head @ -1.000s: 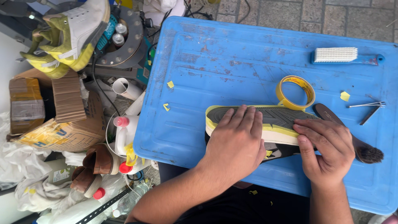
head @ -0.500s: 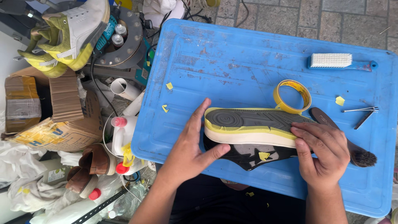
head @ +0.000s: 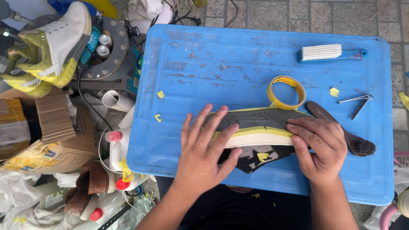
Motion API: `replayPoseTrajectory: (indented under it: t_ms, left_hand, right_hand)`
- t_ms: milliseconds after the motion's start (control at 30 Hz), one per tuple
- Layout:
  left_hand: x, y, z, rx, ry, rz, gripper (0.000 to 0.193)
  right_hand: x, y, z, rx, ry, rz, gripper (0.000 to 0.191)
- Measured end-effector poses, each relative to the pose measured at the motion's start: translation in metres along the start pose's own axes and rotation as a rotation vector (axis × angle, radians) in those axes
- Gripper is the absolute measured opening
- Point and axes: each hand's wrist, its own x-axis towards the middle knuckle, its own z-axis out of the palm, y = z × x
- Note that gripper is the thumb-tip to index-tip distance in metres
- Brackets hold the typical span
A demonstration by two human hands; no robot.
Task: The person applies yellow masking tape to the sole and midsole of a black sneaker. They wrap the tape around the edges, smooth it down, and trim the excess with a utility knife. The shoe is then flipped to show the taped sole.
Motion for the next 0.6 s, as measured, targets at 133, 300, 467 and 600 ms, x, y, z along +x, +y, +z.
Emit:
replayPoseTrajectory:
  t_ms: [133,300,467,600]
  left_hand:
    - [0.006,0.015,0.012,0.073,-0.047,0.051,0.044]
    - [0.015,0.030,0.018,0.104,-0.010,0.035,0.033]
    - [0.037,0.030,0.027,-0.070,-0.061,0.035,0.013]
    - [0.051,0.033,0.031,-0.027,-0.145,0.033,0.013]
  right_hand:
    - [-0.001,0.001,-0.001,-0.006,-0.002,-0.002,0.014]
    - [-0.003,0.001,-0.002,-0.005,-0.001,0.000,0.015]
    - [-0.003,0.003,-0.002,-0.004,0.002,-0.010,0.013]
    - [-0.001,0.005,-0.004,-0.008,0.002,-0.012,0.015]
